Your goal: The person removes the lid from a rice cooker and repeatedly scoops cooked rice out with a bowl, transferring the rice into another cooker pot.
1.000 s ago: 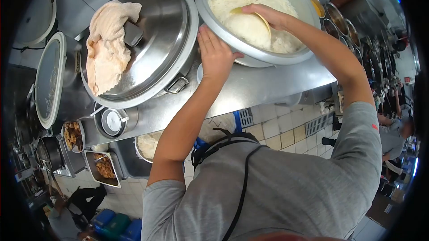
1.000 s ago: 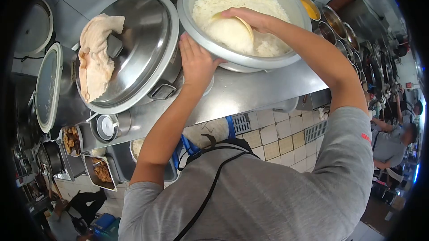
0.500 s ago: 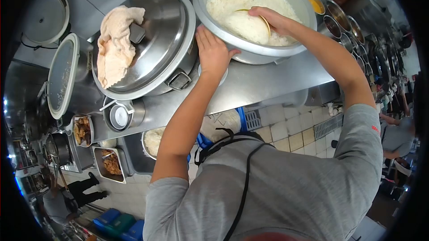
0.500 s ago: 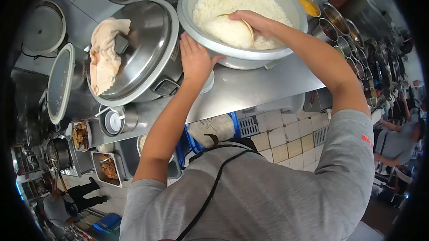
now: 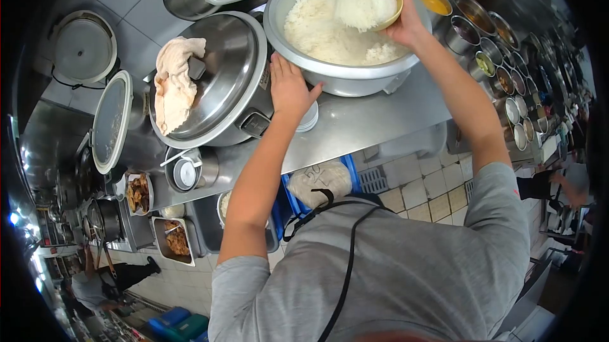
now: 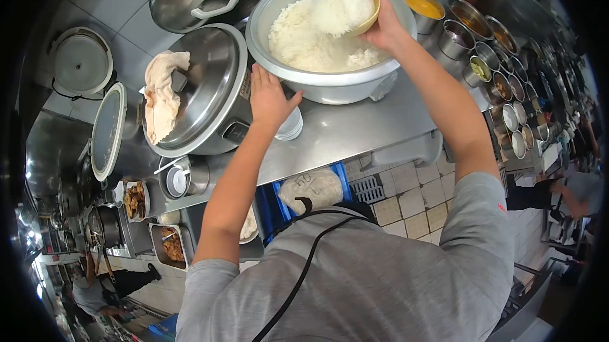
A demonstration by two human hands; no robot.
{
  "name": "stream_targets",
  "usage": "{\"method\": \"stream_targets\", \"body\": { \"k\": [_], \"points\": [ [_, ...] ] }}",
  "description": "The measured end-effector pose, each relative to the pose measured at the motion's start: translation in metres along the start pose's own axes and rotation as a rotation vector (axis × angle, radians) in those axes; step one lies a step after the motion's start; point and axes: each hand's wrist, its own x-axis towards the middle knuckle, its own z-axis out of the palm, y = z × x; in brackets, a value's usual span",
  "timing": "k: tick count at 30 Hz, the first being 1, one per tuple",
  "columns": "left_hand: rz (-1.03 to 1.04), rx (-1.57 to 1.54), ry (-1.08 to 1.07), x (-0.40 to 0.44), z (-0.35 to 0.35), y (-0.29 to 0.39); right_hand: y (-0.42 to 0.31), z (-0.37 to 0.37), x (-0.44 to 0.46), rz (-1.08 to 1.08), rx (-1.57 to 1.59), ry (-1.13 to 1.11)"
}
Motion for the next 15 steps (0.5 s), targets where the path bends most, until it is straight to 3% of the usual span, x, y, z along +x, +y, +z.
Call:
{"method": "stream_targets", "body": {
  "k": [3,5,7,8,11,13,15],
  "points": [
    [0.047,-0.19,-0.023,-0.005,-0.025,-0.014,-0.001,-0.003,-0.007,-0.063,0.121,0.045],
    [-0.03,-0.375,-0.189,-0.019,-0.05,-0.028,-0.005,-0.006,-0.01,-0.099,0.149,0.077],
    [-0.131,-0.554,-0.47,-0.02,-0.125,-0.035,-0.004,-0.01,-0.019,-0.103,0.24,0.051],
    [-0.284,-0.587,-0.597,-0.01,-0.2,-0.019,-0.004,-0.011,-0.023,-0.1,0.236,0.057],
    [-0.261,-0.831,-0.029,-0.019,-0.329,-0.037,-0.007,-0.002,-0.036,-0.118,0.213,0.053],
    [0.022,-0.596,0.495,-0.024,-0.41,-0.025,-0.008,0.006,-0.042,-0.122,0.203,0.076],
    [0.424,-0.557,0.717,-0.044,-0.455,-0.021,-0.008,0.008,-0.035,-0.129,0.18,0.074]
  ]
}}
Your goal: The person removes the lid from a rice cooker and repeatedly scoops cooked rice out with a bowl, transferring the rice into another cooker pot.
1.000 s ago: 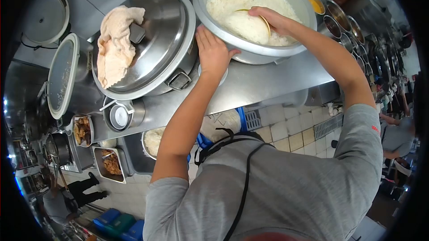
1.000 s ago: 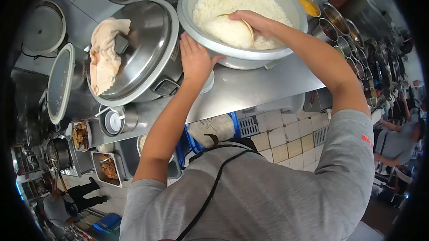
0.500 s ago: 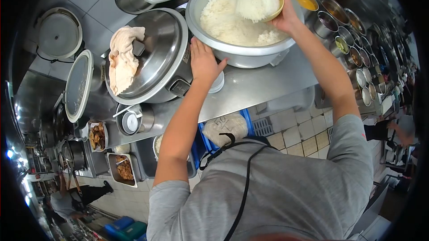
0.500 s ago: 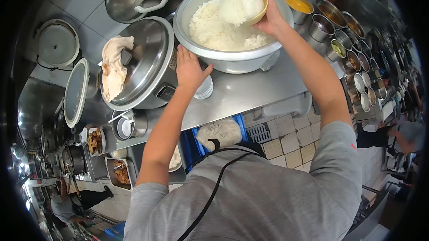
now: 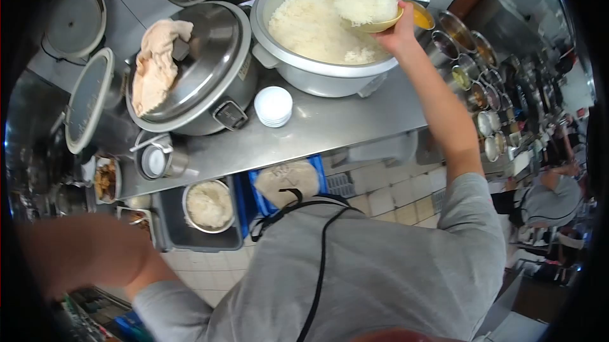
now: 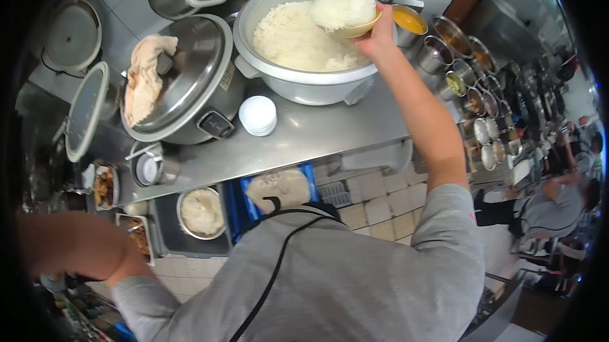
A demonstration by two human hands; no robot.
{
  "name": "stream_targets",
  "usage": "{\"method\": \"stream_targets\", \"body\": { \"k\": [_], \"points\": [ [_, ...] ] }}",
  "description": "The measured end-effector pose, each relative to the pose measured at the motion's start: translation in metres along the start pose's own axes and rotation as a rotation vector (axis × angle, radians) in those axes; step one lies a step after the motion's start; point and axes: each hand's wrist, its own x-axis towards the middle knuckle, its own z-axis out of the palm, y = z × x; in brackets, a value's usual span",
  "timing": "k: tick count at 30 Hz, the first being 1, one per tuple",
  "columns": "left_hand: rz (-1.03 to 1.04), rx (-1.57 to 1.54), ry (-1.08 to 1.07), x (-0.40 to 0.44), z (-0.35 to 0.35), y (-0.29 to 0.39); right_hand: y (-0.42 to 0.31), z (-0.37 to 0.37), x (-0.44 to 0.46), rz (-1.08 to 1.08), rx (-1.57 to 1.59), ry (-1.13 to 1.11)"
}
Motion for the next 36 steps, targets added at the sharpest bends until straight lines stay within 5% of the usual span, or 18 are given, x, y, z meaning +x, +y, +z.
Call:
{"method": "stream_targets", "body": {
  "k": [3,7,26,36],
  "points": [
    [0.398,-0.166,-0.08,0.003,-0.012,0.039,0.007,0.003,0.007,-0.019,-0.011,-0.009],
    [0.511,-0.246,-0.149,-0.01,-0.011,0.057,0.012,0.012,0.006,0.035,0.008,-0.077],
    [0.43,-0.089,-0.1,-0.048,-0.092,0.059,0.067,0.013,0.034,0.016,-0.052,-0.058],
    [0.42,-0.04,0.092,-0.061,-0.17,0.035,0.089,0.067,0.011,-0.049,0.036,0.019]
  ]
}}
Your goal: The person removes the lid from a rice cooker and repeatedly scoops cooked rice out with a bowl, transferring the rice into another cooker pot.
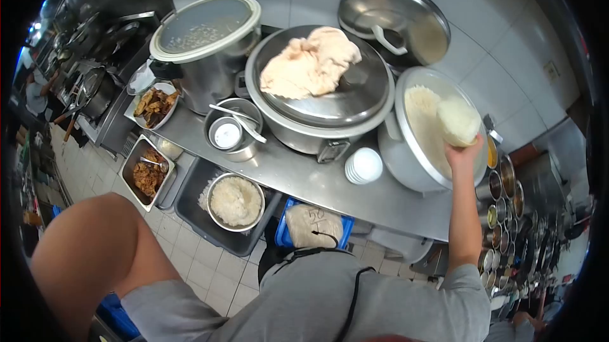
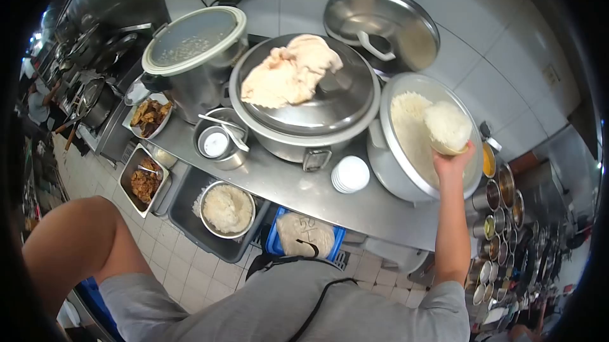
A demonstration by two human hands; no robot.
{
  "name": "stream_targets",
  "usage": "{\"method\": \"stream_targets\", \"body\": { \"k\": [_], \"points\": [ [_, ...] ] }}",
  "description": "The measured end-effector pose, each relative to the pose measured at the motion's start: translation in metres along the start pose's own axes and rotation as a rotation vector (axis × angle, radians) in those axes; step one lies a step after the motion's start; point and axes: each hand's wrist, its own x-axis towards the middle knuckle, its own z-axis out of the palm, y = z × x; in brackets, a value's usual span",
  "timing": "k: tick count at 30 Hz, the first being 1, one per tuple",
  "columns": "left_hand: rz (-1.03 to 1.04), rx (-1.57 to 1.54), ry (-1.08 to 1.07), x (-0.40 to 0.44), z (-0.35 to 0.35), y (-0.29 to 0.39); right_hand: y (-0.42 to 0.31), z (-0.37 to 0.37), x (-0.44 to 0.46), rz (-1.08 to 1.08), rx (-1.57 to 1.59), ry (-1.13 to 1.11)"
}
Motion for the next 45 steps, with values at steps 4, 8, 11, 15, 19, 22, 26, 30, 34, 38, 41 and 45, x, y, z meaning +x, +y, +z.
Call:
{"method": "stream_targets", "body": {
  "k": [4,8,11,15,19,22,26,30,34,38,41,45],
  "points": [
    [0.014,0.022,0.358,-0.016,-0.041,-0.017,0.007,0.059,-0.028,-0.018,-0.004,-0.058],
    [-0.529,0.219,0.316,-0.133,-0.105,-0.038,0.025,0.144,-0.057,0.004,0.008,-0.141],
    [-1.135,0.344,0.396,-0.267,-0.113,-0.039,0.055,0.227,-0.08,0.035,0.02,-0.197],
    [-1.685,0.468,0.442,-0.388,-0.098,0.004,0.124,0.353,-0.126,0.113,0.045,-0.425],
    [-1.897,0.431,0.462,-0.448,-0.05,0.055,0.207,0.463,-0.153,0.231,0.073,-0.648],
    [-1.999,0.358,0.279,-0.456,-0.008,0.082,0.275,0.523,-0.154,0.28,-0.013,-0.803],
    [-1.873,0.228,-0.013,-0.446,0.019,0.096,0.384,0.567,-0.108,-0.196,-0.736,-0.749],
    [-1.72,0.152,-0.16,-0.445,0.021,0.098,0.388,0.556,-0.122,-0.667,-1.223,-0.635],
    [-1.734,0.135,-0.209,-0.449,0.028,0.092,0.336,0.537,-0.135,-0.73,-1.15,-0.74],
    [-1.593,0.075,-0.267,-0.434,0.06,0.072,0.255,0.49,-0.135,-0.757,-1.08,-0.802],
    [-1.504,-0.035,-0.328,-0.412,0.099,0.061,0.189,0.438,-0.103,-0.71,-0.912,-0.881],
    [-1.372,-0.18,-0.412,-0.376,0.172,0.047,0.053,0.336,-0.151,-0.6,-0.898,-0.724]
  ]
}}
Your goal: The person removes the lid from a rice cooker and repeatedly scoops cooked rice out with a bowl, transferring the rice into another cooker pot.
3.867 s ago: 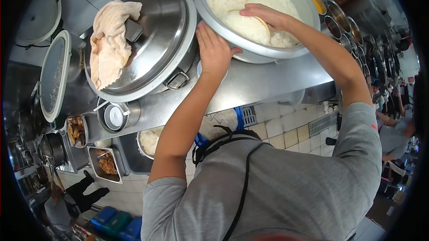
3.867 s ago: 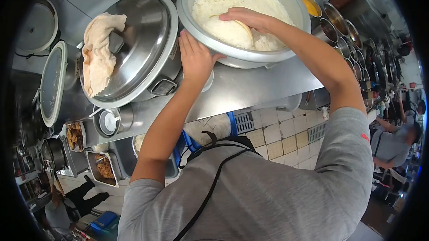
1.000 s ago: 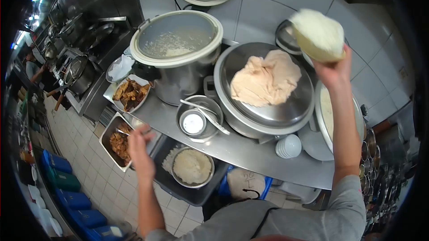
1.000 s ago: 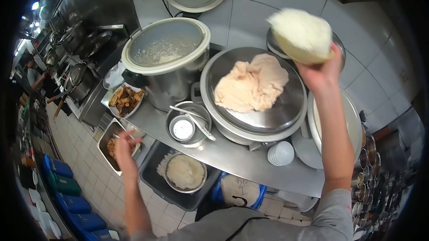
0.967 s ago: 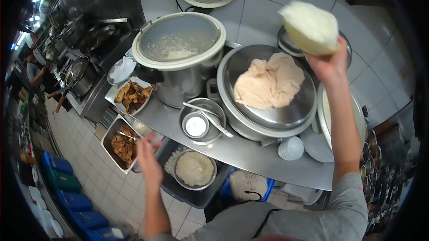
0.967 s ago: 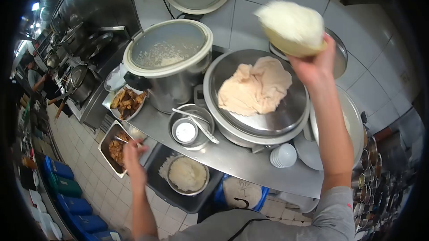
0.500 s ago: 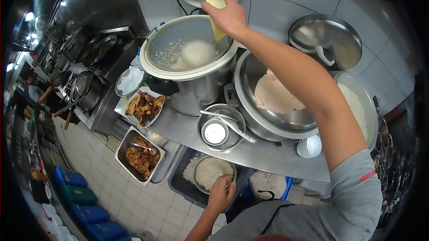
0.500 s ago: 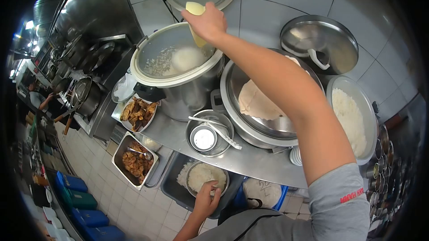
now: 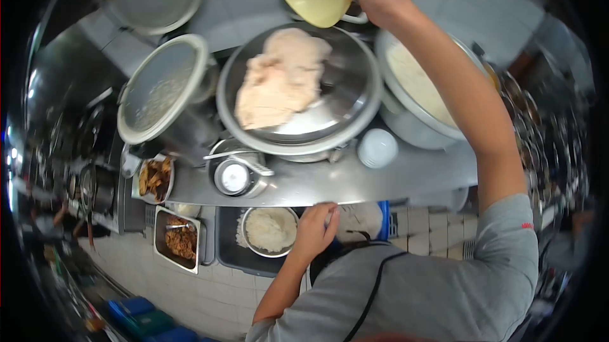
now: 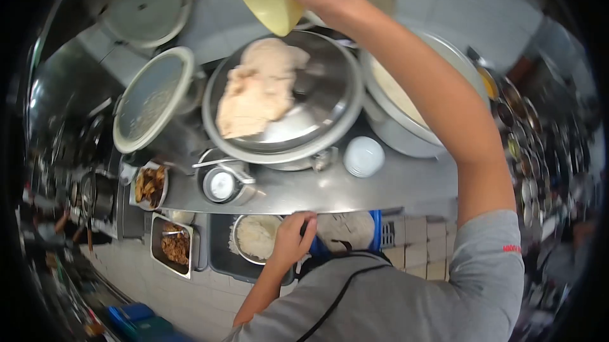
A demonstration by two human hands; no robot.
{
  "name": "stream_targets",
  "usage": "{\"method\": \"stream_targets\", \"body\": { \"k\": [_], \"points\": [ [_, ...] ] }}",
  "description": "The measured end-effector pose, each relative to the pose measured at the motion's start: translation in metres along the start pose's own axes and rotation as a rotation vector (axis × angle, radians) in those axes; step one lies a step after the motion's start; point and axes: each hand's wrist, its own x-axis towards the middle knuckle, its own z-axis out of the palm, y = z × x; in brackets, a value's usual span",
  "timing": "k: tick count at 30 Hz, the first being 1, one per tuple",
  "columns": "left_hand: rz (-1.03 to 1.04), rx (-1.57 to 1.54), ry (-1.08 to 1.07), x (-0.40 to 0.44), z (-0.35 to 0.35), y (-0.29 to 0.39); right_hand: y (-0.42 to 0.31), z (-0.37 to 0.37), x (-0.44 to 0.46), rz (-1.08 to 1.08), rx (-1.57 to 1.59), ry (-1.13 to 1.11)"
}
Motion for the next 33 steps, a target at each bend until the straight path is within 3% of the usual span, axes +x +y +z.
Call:
{"method": "stream_targets", "body": {
  "k": [4,5,6,8,9,11,15,18,20,23,26,31,33],
  "points": [
    [0.126,-0.002,-0.137,0.05,0.058,0.045,0.083,-0.139,-0.019,0.1,0.049,0.218],
    [0.193,0.043,-0.135,0.065,0.071,0.057,0.121,-0.176,-0.024,-0.032,0.085,0.105],
    [0.259,0.088,-0.131,0.08,0.085,0.067,0.155,-0.21,-0.033,-0.02,0.087,0.125],
    [0.271,0.138,-0.135,0.115,0.115,0.076,0.216,-0.266,-0.055,0.464,-0.115,0.2],
    [0.296,0.196,-0.092,0.133,0.133,0.075,0.244,-0.286,-0.064,0.471,-0.107,0.213],
    [0.329,0.261,-0.06,0.17,0.161,0.068,0.292,-0.316,-0.079,0.544,-0.633,0.249],
    [0.33,0.587,0.001,0.222,0.195,0.06,0.343,-0.353,-0.095,0.46,-0.875,0.225],
    [0.341,0.706,-0.015,0.232,0.209,0.056,0.359,-0.35,-0.091,0.437,-0.777,0.327],
    [0.356,0.818,0.015,0.234,0.214,0.055,0.351,-0.343,-0.084,0.483,-0.652,0.156],
    [0.372,0.862,0.033,0.237,0.219,0.051,0.366,-0.334,-0.074,0.615,-0.4,0.067],
    [0.362,0.904,0.026,0.24,0.222,0.051,0.395,-0.304,-0.069,0.606,-0.226,0.043],
    [0.345,0.914,0.03,0.239,0.223,0.046,0.362,-0.269,-0.067,0.651,-0.057,-0.139],
    [0.393,0.893,0.086,0.239,0.222,0.046,0.353,-0.255,-0.074,0.849,0.404,-0.233]
  ]
}}
